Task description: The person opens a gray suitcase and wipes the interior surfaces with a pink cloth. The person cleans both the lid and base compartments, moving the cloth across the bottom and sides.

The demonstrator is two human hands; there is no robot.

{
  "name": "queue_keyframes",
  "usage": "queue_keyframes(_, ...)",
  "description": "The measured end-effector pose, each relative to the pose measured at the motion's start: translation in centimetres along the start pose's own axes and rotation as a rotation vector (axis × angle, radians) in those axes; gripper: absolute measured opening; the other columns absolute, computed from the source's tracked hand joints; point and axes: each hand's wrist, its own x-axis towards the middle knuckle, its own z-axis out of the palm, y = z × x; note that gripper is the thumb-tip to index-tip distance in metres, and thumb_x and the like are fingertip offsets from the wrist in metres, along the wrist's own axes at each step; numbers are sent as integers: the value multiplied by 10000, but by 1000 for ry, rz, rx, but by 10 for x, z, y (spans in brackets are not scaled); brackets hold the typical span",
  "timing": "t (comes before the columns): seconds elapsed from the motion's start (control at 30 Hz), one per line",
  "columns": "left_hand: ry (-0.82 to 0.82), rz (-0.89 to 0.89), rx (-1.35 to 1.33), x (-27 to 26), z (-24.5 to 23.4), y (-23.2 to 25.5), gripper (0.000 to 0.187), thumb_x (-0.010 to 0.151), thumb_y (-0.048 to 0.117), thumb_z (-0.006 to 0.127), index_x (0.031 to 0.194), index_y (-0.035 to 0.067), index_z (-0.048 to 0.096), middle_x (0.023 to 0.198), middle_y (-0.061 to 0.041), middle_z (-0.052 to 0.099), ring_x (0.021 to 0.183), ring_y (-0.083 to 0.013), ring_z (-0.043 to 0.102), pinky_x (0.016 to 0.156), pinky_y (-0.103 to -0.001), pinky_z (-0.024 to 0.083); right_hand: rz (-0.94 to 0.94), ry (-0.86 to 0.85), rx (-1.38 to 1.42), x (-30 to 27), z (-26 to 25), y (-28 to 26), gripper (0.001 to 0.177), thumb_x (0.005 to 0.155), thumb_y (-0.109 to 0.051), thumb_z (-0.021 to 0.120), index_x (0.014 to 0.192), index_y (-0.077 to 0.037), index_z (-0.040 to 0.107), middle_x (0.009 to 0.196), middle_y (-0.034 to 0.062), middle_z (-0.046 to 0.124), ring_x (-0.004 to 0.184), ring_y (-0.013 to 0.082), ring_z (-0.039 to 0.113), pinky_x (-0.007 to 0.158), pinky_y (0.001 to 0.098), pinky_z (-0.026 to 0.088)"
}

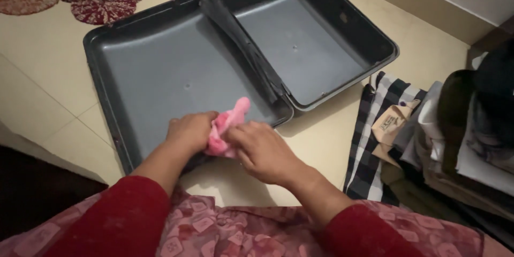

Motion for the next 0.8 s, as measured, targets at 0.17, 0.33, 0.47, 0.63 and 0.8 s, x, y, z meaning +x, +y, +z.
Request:
queue_keyframes(0.17, -105, -77, -121, -11, -11, 12, 486, 928, 405, 553, 1411, 367, 588, 1376, -56, 671, 1281, -306, 622, 1058, -484, 478, 56, 26, -367, 0, -23, 15, 182, 826, -194, 628, 967, -105, 703, 921, 100, 707, 903, 326, 613, 831, 512, 438)
queue_keyframes(0.33, -29, 15, -221, -5, 16, 16, 645, 962, 502, 520, 1531, 223, 401, 1417, -176, 576, 1293, -381, 561, 1068, -489, 439, 288, 179, -541, -19, -31, 44, 171, 874, -237, 630, 913, -87, 702, 918, 126, 691, 928, 349, 601, 866, 507, 444)
queue_keyframes(0.47, -70, 8, -254, -41, -7, 45, 673, 956, 449, 446, 1567, 210, 294, 1435, -162, 567, 1299, -377, 562, 1076, -514, 427, 72, 327, -563, -17, -12, 18, 278, 840, -299, 662, 975, -57, 673, 1047, 174, 687, 1003, 382, 618, 924, 527, 420)
queue_keyframes(0.63, -152, -79, -165, -41, 8, 36, 609, 980, 424, 424, 1535, 178, 380, 1408, -161, 613, 1294, -360, 596, 1086, -511, 444, 5, 257, -388, -21, 13, 16, 292, 850, -260, 697, 1043, -45, 651, 1114, 175, 695, 1078, 367, 647, 1002, 572, 391)
queue_keyframes(0.8, -109, -113, -241, -73, -18, 35, 642, 900, 528, 596, 1443, 199, 502, 1328, -153, 648, 1242, -354, 610, 1040, -468, 481, 158, 104, -304, -18, 1, 17, 225, 825, -225, 739, 999, -99, 674, 1054, 128, 721, 1045, 341, 660, 984, 540, 440)
